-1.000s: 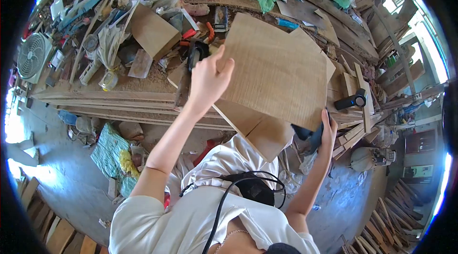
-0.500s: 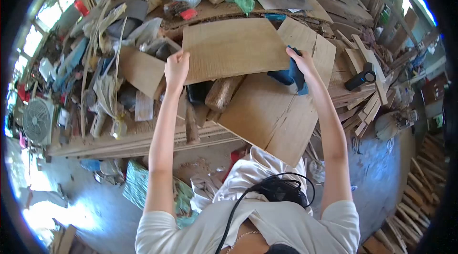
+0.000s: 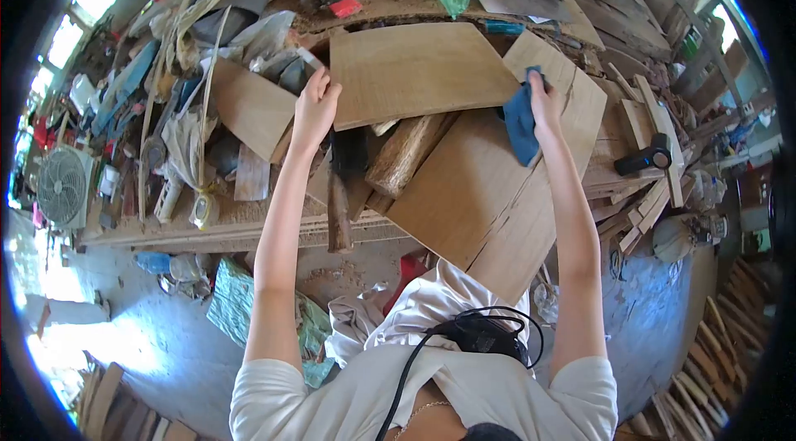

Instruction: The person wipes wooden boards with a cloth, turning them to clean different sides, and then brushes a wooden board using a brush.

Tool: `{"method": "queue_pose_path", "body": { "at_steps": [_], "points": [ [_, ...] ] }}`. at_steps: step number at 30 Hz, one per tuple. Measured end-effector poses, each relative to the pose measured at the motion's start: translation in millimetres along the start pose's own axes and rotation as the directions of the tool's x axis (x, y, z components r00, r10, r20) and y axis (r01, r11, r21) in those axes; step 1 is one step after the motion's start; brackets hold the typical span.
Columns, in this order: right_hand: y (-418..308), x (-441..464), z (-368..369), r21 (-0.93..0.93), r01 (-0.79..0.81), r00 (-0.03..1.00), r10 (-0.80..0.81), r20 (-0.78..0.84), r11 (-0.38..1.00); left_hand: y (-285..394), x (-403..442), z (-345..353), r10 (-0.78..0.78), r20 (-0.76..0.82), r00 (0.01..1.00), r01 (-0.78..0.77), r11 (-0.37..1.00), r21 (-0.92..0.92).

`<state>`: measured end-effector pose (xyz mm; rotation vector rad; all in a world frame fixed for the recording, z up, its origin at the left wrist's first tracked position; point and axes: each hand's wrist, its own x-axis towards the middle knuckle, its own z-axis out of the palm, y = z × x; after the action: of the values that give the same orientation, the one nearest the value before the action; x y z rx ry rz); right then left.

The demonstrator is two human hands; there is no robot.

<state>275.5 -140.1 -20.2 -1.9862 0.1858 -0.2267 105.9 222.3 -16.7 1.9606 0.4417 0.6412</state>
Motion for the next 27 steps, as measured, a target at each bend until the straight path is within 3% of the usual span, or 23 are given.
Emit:
{"method": "queue_pose_path", "body": {
  "at_steps": [2, 4, 5, 6, 8, 9, 12, 14, 16, 19, 22, 26, 27],
  "points": [
    [4, 0, -13, -0.162, 0.199, 0.961, -0.225, -0.159, 0.967, 17, -21, -22, 0.040, -0.023, 0.999, -0.039, 0.999, 0.032],
    [-5, -10, -29, 0.044, 0.271, 0.960, -0.267, -0.089, 0.961, 24, -39, -44, 0.064, -0.003, 0.998, -0.064, 0.997, -0.039],
    [-15, -20, -42, 0.147, 0.292, 0.956, -0.286, -0.061, 0.945, 38, -50, -59, 0.077, -0.044, 0.996, -0.070, 0.988, 0.136],
    [-27, -31, -55, 0.067, 0.203, 0.979, -0.205, 0.016, 0.977, 40, -58, -68, 0.077, -0.087, 0.993, -0.060, 0.981, 0.185],
    [-27, -40, -69, 0.111, 0.236, 0.969, -0.243, 0.051, 0.965, 41, -68, -86, 0.087, -0.189, 0.978, -0.031, 0.960, 0.279],
    [-29, -48, -72, 0.136, 0.230, 0.969, -0.240, 0.066, 0.964, 33, -69, -92, 0.169, -0.202, 0.965, -0.059, 0.887, 0.457],
    [-46, -81, -80, 0.196, 0.235, 0.959, -0.261, 0.115, 0.952, -9, -70, -95, 0.321, -0.304, 0.897, -0.033, 0.734, 0.678],
    [-51, -107, -78, 0.215, 0.215, 0.952, -0.253, 0.170, 0.953, -14, -73, -97, 0.005, -0.378, 0.926, 0.240, 0.764, 0.598],
    [-44, -129, -75, 0.235, 0.149, 0.948, -0.206, 0.244, 0.961, -40, -69, -97, -0.120, -0.420, 0.900, 0.311, 0.852, 0.422],
    [-41, -166, -72, 0.161, 0.135, 0.900, -0.189, 0.393, 0.978, -57, -59, -98, -0.400, -0.331, 0.855, 0.427, 0.904, 0.009],
    [-35, -194, -70, 0.172, 0.183, 0.854, -0.243, 0.460, 0.968, -59, -54, -108, -0.452, -0.198, 0.870, 0.361, 0.857, -0.368],
    [-19, -199, -63, 0.095, 0.231, 0.816, -0.246, 0.522, 0.968, -50, -44, -133, -0.512, -0.065, 0.857, 0.474, 0.830, -0.295],
    [-22, -201, -62, 0.103, 0.212, 0.816, -0.235, 0.528, 0.972, -44, -43, -131, -0.485, -0.130, 0.865, 0.441, 0.857, -0.266]
  ]
}}
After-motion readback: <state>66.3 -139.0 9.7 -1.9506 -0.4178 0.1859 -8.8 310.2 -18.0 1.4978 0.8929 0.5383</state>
